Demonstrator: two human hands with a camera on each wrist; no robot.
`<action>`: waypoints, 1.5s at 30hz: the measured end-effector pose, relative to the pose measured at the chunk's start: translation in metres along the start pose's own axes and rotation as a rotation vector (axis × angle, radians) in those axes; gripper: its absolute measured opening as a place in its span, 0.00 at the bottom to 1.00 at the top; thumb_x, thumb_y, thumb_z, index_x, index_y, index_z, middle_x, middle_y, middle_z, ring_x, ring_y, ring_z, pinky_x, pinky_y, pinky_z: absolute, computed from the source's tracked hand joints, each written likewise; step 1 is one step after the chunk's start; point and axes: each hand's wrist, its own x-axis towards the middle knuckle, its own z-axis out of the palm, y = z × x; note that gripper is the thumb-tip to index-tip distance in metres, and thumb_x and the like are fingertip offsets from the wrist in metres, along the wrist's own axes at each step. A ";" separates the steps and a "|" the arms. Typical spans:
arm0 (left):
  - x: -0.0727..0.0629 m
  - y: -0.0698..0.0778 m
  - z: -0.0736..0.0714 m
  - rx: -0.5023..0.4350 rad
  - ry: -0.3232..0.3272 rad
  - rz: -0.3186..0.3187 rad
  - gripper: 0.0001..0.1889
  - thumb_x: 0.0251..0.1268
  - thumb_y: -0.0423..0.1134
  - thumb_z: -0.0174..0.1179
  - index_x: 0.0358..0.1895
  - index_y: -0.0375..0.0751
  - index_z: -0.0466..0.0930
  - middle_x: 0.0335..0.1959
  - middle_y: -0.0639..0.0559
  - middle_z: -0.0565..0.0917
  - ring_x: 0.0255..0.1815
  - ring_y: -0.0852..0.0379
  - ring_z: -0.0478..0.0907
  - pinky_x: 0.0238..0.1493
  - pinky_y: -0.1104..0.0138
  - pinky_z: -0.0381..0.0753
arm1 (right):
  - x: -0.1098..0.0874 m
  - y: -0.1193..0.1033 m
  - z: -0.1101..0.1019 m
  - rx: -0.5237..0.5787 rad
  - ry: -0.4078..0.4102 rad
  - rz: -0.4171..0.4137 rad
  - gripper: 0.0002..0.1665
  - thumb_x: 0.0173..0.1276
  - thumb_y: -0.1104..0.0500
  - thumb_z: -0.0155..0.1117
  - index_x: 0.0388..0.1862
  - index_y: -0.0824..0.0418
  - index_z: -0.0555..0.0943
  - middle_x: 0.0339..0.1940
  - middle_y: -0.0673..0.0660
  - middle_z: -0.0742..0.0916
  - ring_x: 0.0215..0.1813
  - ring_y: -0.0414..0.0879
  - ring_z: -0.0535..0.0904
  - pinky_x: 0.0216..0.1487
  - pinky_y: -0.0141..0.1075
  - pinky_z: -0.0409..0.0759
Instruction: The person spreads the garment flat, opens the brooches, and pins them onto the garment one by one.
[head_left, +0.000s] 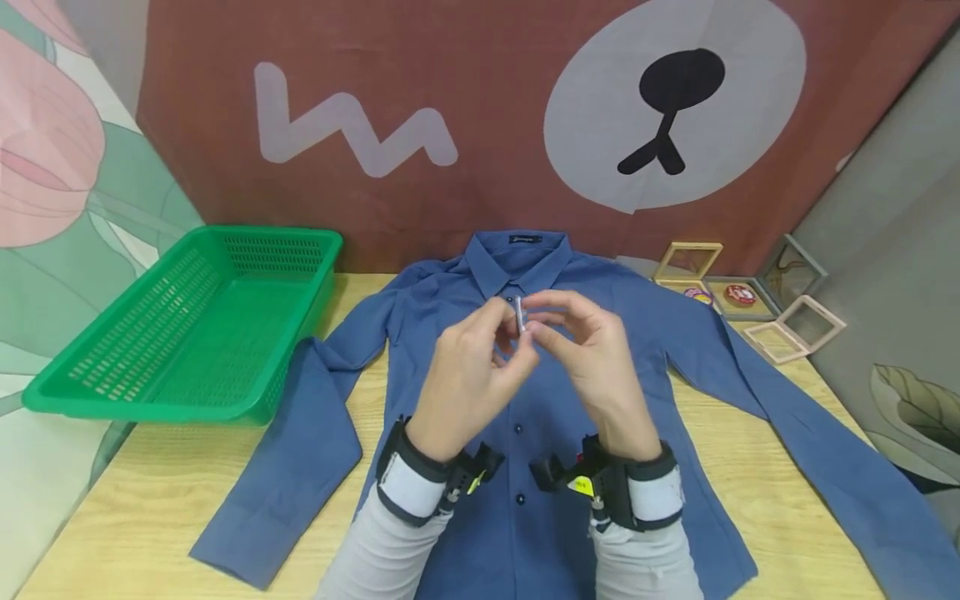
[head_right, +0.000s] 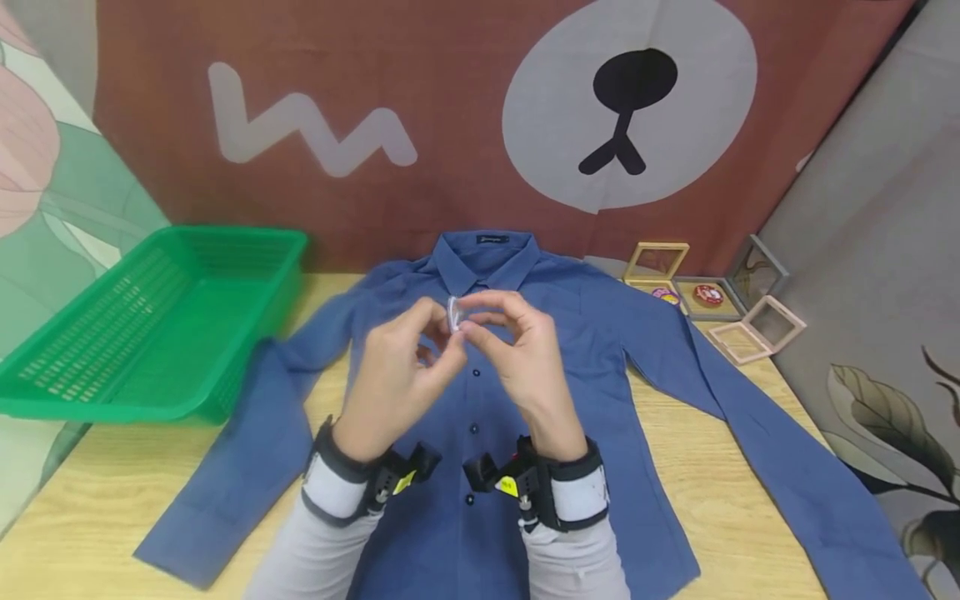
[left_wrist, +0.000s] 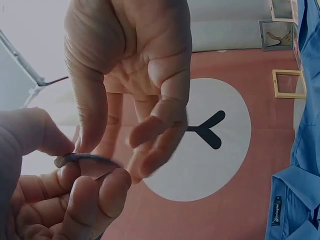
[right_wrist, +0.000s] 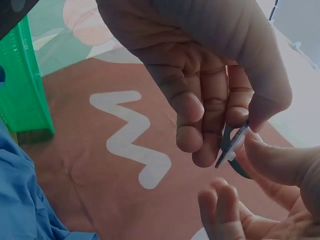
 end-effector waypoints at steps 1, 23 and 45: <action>0.000 -0.001 0.000 -0.005 0.001 -0.002 0.04 0.63 0.34 0.60 0.33 0.39 0.75 0.25 0.49 0.79 0.22 0.63 0.74 0.24 0.74 0.74 | 0.000 0.001 0.000 0.012 -0.007 0.010 0.21 0.67 0.72 0.63 0.59 0.69 0.78 0.47 0.47 0.85 0.48 0.43 0.82 0.52 0.36 0.81; 0.001 -0.011 -0.005 -0.052 0.030 -0.062 0.05 0.70 0.33 0.54 0.37 0.36 0.78 0.23 0.49 0.77 0.22 0.60 0.70 0.22 0.70 0.70 | 0.001 0.007 -0.016 0.046 -0.130 0.203 0.23 0.76 0.59 0.58 0.67 0.64 0.74 0.45 0.45 0.85 0.46 0.39 0.82 0.51 0.32 0.82; 0.005 -0.011 -0.011 0.053 0.090 -0.068 0.09 0.71 0.40 0.59 0.41 0.39 0.85 0.40 0.48 0.83 0.42 0.52 0.73 0.41 0.61 0.77 | 0.004 0.014 0.004 0.074 -0.327 0.190 0.07 0.75 0.58 0.59 0.45 0.53 0.84 0.33 0.45 0.86 0.40 0.42 0.81 0.47 0.36 0.80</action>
